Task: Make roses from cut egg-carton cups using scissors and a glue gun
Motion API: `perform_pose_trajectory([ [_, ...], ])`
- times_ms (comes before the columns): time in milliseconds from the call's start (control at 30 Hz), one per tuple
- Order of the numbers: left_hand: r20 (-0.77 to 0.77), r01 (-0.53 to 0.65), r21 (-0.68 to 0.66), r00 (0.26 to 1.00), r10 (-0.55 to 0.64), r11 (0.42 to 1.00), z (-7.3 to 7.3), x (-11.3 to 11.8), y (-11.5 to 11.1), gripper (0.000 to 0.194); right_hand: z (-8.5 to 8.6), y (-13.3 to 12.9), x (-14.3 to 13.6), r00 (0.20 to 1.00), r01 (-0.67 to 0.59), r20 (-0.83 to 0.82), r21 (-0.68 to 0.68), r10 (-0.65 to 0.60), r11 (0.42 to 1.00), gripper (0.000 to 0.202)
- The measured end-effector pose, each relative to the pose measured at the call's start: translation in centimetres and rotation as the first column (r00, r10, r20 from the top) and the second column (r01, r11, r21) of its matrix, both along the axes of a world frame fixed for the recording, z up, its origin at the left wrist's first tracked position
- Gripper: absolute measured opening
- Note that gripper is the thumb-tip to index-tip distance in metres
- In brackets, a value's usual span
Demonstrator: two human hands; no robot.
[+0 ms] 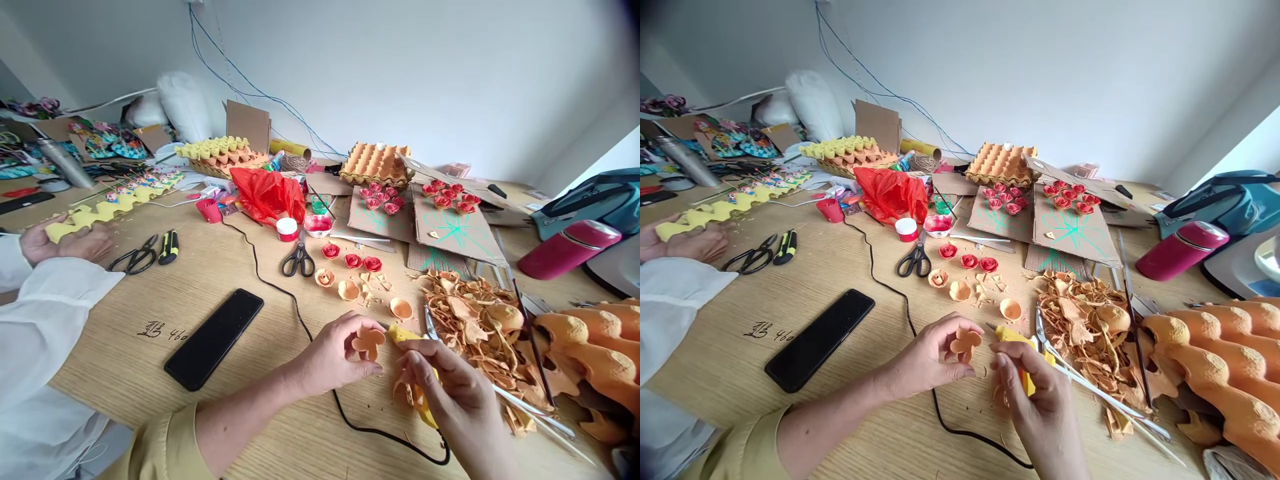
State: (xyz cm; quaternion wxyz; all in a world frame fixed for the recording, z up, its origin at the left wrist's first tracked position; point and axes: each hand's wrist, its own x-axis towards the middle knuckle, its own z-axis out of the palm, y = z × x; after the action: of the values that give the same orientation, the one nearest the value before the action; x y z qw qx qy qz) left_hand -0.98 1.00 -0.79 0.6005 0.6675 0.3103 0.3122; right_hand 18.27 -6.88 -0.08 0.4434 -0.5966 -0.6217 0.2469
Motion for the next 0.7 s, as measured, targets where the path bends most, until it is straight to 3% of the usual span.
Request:
perform_pose_trajectory([
  [133,-0.001,0.012,0.033,1.0,-0.012,0.999,0.1,0.1,-0.5,0.042,-0.1,0.5,-0.6,0.997,-0.02,0.073,0.101,0.013,0.995,0.021],
  [367,-0.182,0.049,0.25,0.983,-0.003,0.967,-0.2,0.1,-1.4,0.064,0.1,0.8,-2.0,0.998,-0.024,0.054,0.025,0.022,0.999,0.015],
  [500,-0.125,0.065,0.102,0.991,-0.052,0.993,0.1,0.1,-1.5,0.068,0.2,0.8,-2.0,0.99,0.007,0.141,0.115,-0.023,0.993,0.014],
  [633,0.055,0.082,-0.159,0.996,-0.074,0.984,0.1,0.1,-1.0,0.043,0.3,0.7,-1.6,0.981,0.005,0.192,0.136,-0.031,0.991,0.015],
  [700,0.095,0.089,-0.232,0.993,-0.069,0.969,-0.2,0.1,-0.6,0.041,0.3,0.6,-1.5,0.979,0.011,0.201,0.125,-0.036,0.992,0.015],
])
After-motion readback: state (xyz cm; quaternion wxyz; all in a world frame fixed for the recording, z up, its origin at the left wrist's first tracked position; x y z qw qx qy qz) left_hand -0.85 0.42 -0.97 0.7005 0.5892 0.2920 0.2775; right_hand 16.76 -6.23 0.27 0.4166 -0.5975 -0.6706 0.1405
